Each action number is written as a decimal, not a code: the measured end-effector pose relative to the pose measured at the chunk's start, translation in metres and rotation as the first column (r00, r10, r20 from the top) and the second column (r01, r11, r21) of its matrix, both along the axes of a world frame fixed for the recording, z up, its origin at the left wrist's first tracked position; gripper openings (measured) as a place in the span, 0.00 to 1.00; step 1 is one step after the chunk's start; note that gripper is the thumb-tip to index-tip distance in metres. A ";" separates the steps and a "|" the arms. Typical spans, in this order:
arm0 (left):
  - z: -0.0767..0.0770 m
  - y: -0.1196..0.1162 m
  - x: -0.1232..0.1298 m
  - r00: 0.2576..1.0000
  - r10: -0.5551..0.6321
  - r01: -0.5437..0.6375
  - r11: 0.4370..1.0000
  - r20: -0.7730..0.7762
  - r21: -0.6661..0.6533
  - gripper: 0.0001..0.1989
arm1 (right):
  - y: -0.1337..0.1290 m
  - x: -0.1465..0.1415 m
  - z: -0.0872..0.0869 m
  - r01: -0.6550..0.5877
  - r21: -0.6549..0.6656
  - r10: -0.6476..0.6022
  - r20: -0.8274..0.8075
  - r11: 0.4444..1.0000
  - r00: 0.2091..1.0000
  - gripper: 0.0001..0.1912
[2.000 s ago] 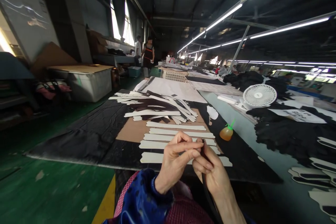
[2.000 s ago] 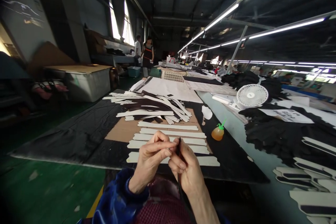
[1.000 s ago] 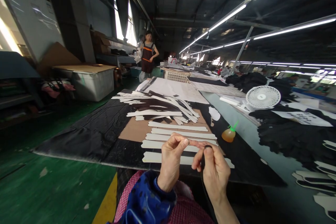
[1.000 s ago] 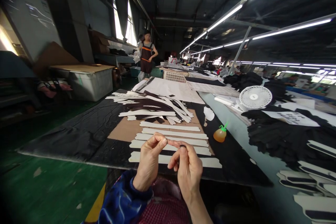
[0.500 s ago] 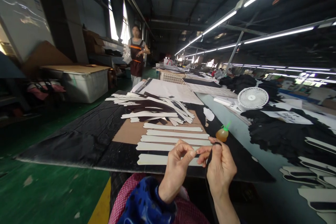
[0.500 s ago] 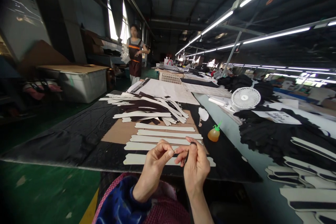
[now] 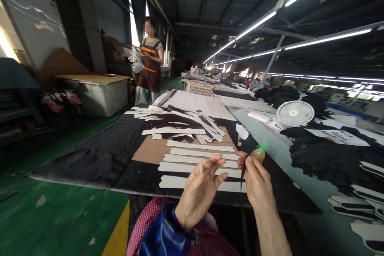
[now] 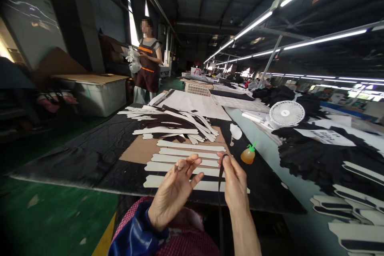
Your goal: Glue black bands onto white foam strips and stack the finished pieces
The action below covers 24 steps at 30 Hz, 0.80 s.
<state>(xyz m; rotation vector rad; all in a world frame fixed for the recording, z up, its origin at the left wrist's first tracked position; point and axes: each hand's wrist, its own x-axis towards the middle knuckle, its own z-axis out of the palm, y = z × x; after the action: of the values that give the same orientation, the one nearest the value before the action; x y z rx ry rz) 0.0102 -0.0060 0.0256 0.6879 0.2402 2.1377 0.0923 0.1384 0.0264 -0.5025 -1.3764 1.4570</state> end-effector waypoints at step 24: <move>-0.003 -0.095 -0.110 0.871 0.131 -0.312 0.892 -0.473 -0.328 0.16 | 0.043 -0.055 0.028 -0.532 0.163 0.383 0.526 0.831 0.759 0.21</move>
<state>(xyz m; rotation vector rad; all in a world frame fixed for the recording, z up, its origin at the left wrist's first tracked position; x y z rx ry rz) -0.0996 -0.1007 0.0230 0.9272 1.0202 2.0280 0.0371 0.1811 0.0547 -0.3346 -2.2118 1.5203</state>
